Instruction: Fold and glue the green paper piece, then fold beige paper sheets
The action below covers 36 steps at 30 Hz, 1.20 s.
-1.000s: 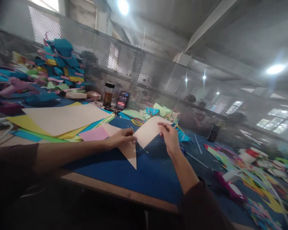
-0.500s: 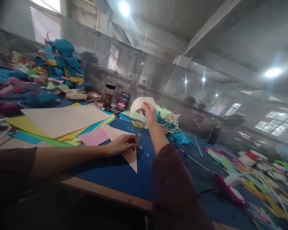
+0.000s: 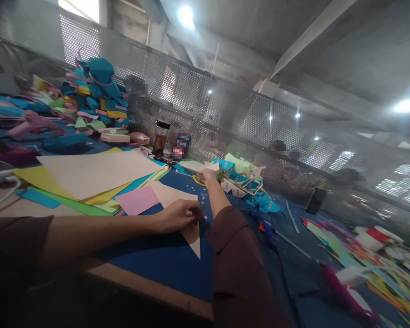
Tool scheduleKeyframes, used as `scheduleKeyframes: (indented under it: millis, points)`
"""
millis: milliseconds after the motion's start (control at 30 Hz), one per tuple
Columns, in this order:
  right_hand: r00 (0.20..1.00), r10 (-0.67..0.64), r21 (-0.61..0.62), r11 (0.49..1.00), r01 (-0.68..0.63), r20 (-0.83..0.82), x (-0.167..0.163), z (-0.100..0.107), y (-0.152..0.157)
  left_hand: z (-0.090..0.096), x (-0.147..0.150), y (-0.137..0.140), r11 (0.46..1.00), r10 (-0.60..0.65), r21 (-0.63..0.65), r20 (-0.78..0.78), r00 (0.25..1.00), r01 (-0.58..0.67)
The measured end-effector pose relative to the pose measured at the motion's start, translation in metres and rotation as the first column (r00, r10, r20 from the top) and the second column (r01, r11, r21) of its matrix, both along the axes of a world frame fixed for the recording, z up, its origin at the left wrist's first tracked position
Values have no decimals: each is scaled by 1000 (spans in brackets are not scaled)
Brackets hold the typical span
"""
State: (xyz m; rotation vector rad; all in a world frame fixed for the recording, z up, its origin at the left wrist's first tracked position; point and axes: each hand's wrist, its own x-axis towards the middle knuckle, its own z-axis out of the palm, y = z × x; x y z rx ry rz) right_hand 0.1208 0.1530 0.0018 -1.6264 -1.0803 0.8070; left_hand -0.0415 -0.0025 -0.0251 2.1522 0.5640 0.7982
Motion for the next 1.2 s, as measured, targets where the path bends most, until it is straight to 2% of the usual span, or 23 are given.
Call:
scheduleKeyframes:
  millis: [100,167,267,367,433,533,633,733,833,933,1033,1200]
  points:
    - [980,25,-55,998,-15,199,8,-4,0,0,-1,0,1000,-9,25,-9,1000,9]
    - [938,46,-75,997,-21,344,15,-1,-2,-1,-1,1,999,-11,47,-18,1000,12]
    - [839,83,-81,996,-46,537,23,8,-12,-1,-1,3,996,8,92,-31,999,-5]
    - [726,135,-90,991,-100,674,27,20,-32,1,-2,12,976,71,211,-42,997,-60]
    - [658,181,-105,982,-154,731,29,28,-53,4,-6,22,927,178,350,-92,980,-136]
    - [590,230,-116,968,-225,774,29,34,-96,10,-17,40,803,380,560,-213,900,-206]
    - [521,201,-57,959,-278,830,27,28,-148,13,-29,56,754,523,599,-295,800,-272]
    - [529,166,18,946,-325,832,22,11,-195,13,-37,64,753,567,598,-376,732,-275]
    - [571,178,73,918,-389,802,17,-5,-223,15,-41,66,762,570,592,-419,706,-263]
    - [550,68,186,901,-391,832,15,-8,-233,17,-43,68,778,545,585,-449,708,-229]
    - [527,-45,287,876,-388,849,17,-2,-234,18,-46,75,797,507,570,-456,731,-198]
    - [534,-111,349,863,-367,838,25,2,-234,16,-47,89,841,415,510,-388,823,-184]
